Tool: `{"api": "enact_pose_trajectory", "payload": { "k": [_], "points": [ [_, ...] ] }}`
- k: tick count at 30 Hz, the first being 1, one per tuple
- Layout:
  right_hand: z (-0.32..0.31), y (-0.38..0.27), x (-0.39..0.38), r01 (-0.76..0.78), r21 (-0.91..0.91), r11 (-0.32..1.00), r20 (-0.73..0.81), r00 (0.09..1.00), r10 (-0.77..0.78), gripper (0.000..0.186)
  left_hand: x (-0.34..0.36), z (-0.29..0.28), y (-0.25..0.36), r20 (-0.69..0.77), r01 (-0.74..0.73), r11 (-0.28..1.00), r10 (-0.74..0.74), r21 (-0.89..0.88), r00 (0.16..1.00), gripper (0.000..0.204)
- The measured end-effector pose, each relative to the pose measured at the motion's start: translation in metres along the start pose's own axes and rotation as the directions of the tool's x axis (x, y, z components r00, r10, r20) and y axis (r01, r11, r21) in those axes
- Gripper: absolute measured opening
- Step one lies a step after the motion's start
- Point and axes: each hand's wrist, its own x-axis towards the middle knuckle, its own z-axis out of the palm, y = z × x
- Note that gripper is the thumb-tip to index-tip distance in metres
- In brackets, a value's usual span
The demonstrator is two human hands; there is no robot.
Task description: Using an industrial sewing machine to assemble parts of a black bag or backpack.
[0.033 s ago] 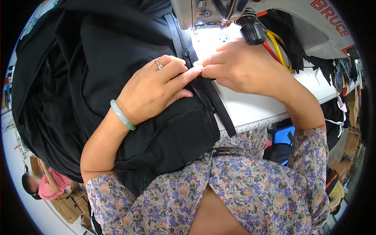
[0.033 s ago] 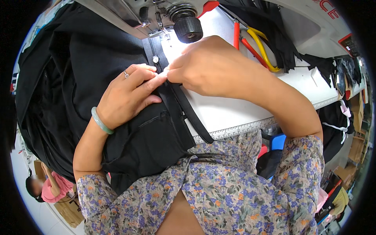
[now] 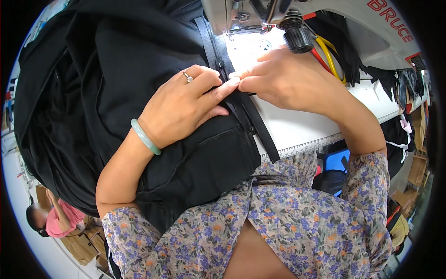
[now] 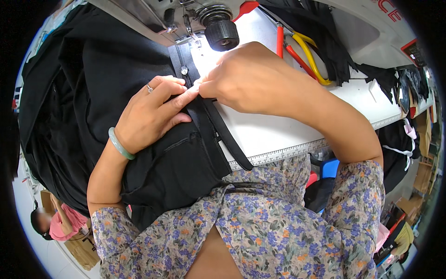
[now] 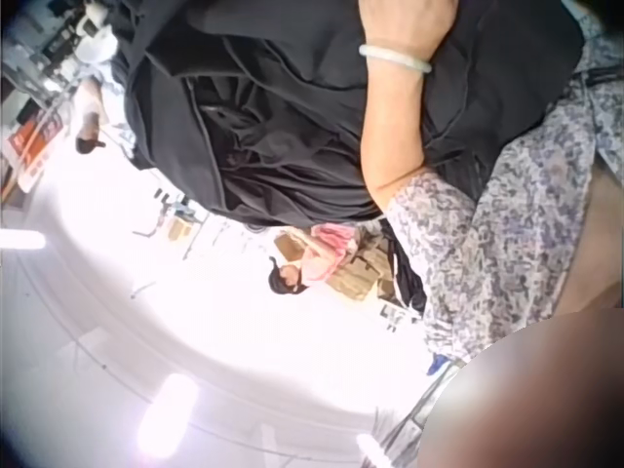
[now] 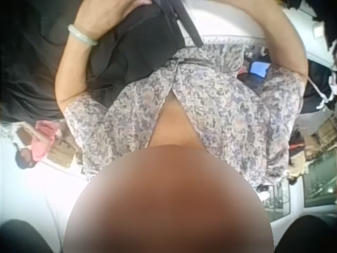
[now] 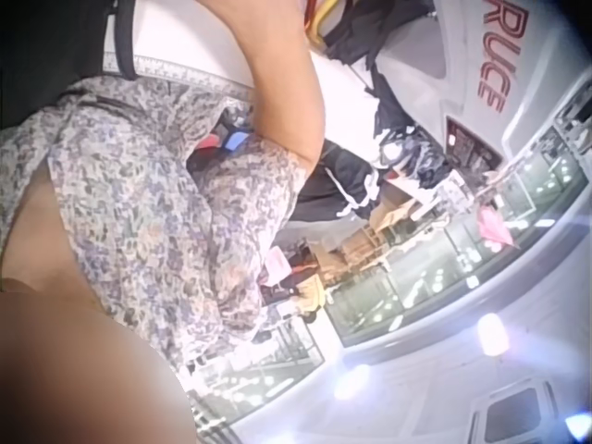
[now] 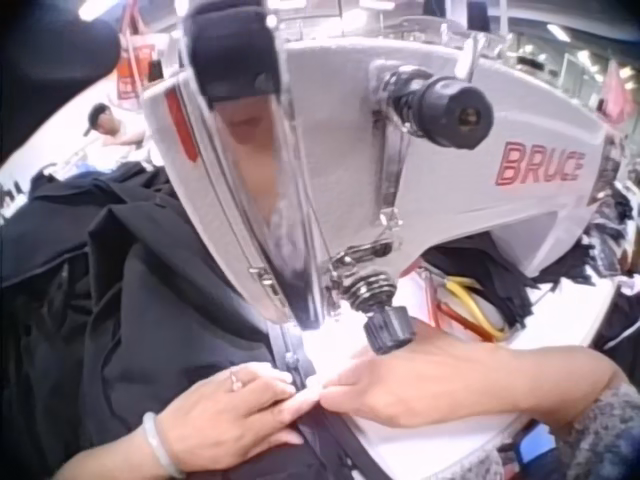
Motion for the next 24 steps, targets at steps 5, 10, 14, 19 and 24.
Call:
{"api": "enact_pose_trajectory", "payload": {
  "k": [5, 10, 14, 19, 24],
  "points": [
    [-0.002, 0.000, 0.000, -0.064, -0.036, 0.997, 0.086, 0.994, 0.067, 0.015, 0.000, 0.000, 0.002, 0.040, -0.001, 0.999, 0.000, 0.041, 0.999, 0.034],
    [-0.001, -0.008, -0.001, -0.056, -0.102, 0.993, 0.005, 0.998, 0.057, 0.019, -0.004, 0.002, 0.002, 0.002, -0.008, 0.984, 0.008, 0.179, 1.000, 0.027],
    [0.000, -0.007, -0.003, -0.002, -0.156, 0.988, -0.016, 1.000, 0.000, 0.019, -0.004, 0.004, 0.001, -0.049, 0.000, 0.987, 0.008, 0.158, 0.999, 0.025],
    [0.005, -0.004, -0.003, -0.019, -0.151, 0.988, -0.028, 1.000, 0.015, 0.018, 0.002, 0.010, -0.006, -0.136, 0.013, 0.991, 0.005, 0.131, 0.991, 0.021],
    [0.009, 0.006, -0.003, -0.130, -0.160, 0.979, -0.009, 0.991, 0.130, 0.023, 0.013, 0.017, -0.021, -0.172, 0.028, 0.991, -0.005, 0.127, 0.985, 0.021]
  ]
}}
